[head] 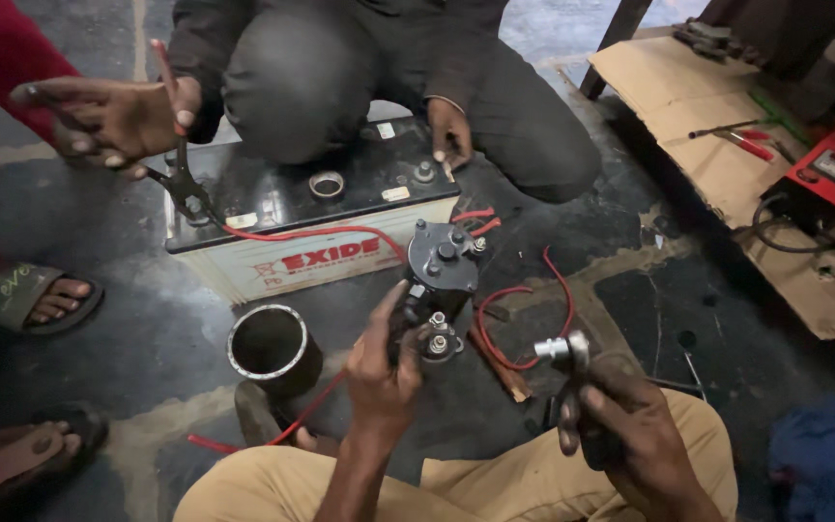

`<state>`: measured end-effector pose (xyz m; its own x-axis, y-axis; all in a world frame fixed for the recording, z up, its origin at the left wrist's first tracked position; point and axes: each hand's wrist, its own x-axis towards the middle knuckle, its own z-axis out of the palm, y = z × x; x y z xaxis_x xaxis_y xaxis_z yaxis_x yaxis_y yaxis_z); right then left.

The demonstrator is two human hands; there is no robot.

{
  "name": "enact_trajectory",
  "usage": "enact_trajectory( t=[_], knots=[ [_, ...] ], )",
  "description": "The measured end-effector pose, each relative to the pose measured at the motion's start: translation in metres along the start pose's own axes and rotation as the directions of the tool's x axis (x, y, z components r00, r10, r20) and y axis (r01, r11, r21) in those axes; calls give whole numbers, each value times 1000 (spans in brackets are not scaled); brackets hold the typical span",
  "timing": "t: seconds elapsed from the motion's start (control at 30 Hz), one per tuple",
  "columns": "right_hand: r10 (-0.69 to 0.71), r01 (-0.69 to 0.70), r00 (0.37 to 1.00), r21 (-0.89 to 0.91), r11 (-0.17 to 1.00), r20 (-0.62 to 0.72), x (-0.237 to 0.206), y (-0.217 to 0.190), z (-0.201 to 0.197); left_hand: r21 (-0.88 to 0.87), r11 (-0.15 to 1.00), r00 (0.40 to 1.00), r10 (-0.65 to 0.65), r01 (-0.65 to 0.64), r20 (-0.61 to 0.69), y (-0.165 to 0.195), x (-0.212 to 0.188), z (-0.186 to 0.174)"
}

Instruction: The person sits on the floor and uses a wrench to tighten nuts on a cylindrical electrical component connected to a car battery. Another person assists by holding pliers on the battery terminals. The person repeatedly tightens and tests the connections, creating sparks.

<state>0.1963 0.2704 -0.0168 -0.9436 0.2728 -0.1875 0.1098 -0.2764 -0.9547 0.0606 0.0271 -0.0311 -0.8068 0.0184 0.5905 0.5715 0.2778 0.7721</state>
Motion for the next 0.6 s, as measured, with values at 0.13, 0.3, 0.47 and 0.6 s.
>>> enact_trajectory(
  t=[0.13, 0.3, 0.47, 0.6],
  knots=[
    [-363, 350, 927, -563, 749, 93, 6, -21, 20, -125, 986, 994, -107, 108, 14, -4, -2, 2],
    [-413, 518, 839, -751, 408, 355, 38, -45, 50, -236, 968, 996, -90, 88, 2, -8, 2, 1],
    [-495, 775, 580, -625, 92, 647, 64, -62, 90, -185, 980, 997, -71, 69, -5, -12, 1, -2],
    [-249, 625, 765, -777, 67, 594, 75, -84, 95, -226, 967, 993, -120, 121, 21, -14, 2, -3]
  ],
)
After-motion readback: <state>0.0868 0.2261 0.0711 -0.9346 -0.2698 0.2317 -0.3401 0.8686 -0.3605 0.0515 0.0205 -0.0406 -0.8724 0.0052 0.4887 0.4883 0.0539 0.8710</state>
